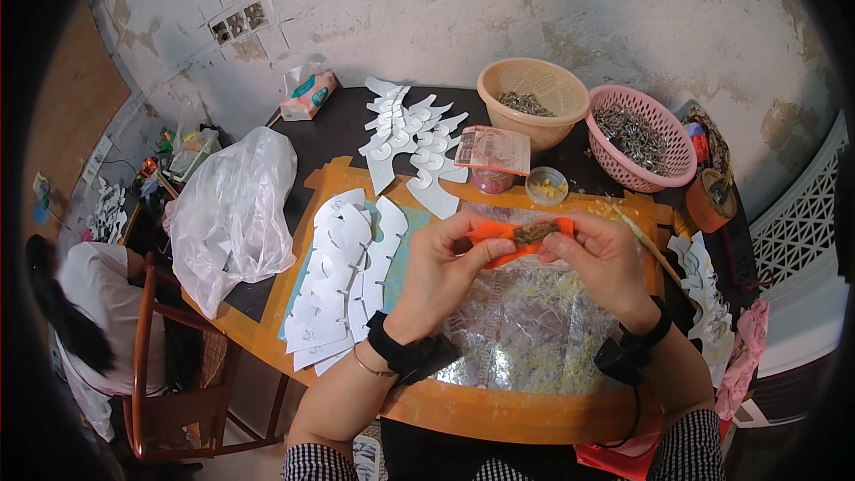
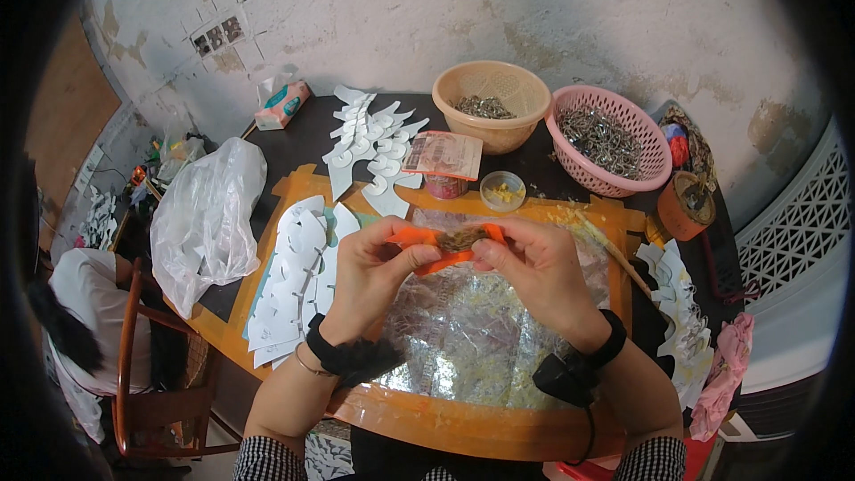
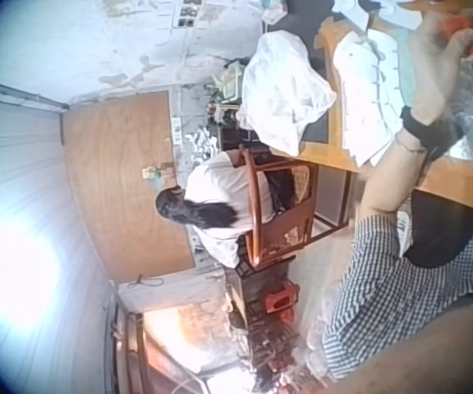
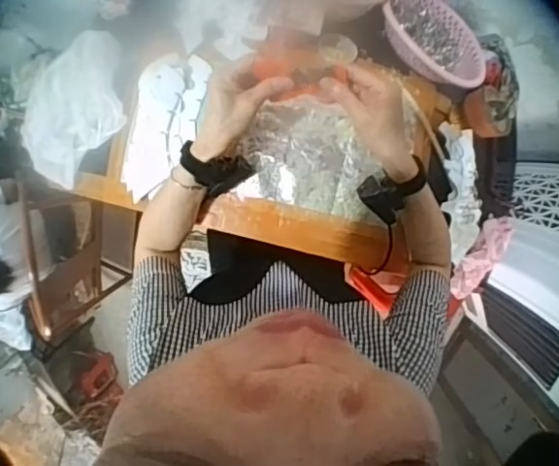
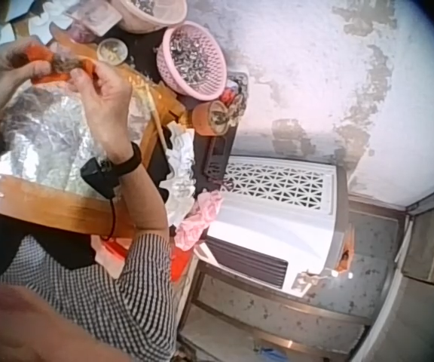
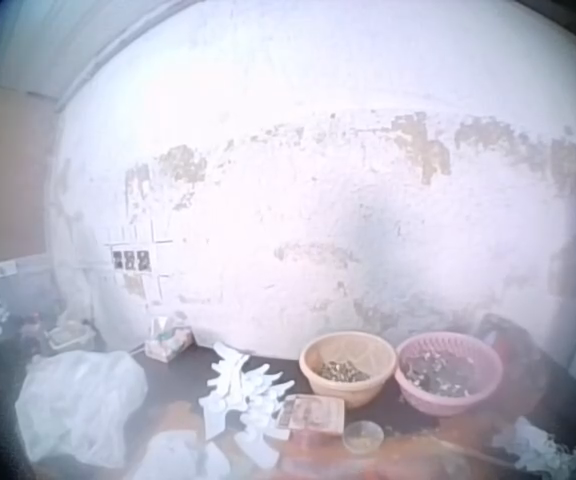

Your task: Preparing and organizing white shoe components on a workstation bench.

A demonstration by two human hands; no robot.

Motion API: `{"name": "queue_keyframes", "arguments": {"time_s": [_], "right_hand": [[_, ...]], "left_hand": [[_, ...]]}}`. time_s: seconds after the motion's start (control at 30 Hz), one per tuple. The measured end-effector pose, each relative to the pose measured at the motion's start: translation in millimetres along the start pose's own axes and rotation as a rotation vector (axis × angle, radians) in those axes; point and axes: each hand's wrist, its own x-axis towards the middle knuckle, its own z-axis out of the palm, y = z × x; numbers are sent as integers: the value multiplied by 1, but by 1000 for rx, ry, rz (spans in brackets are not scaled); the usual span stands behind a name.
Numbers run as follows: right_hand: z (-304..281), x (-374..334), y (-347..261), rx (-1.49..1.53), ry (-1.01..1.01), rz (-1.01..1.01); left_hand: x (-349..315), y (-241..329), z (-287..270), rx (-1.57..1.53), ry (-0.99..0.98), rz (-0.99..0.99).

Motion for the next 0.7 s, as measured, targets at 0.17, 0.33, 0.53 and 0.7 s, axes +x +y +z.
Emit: {"name": "queue_keyframes", "arguments": {"time_s": [0.17,0.33,0.53,0.7], "right_hand": [[2,0,-9,-13,-15,-4],[-3,1,-1,-159,14,-209],[-2,3,-7,-390,52,-405],[-2,4,-6,-400,52,-450]], "left_hand": [[-1,-7,-4,122,16,198],[-1,-1,-3,246,2,384],[1,6,-7,448,8,595],[0,8,-7,437,20,606]]}}
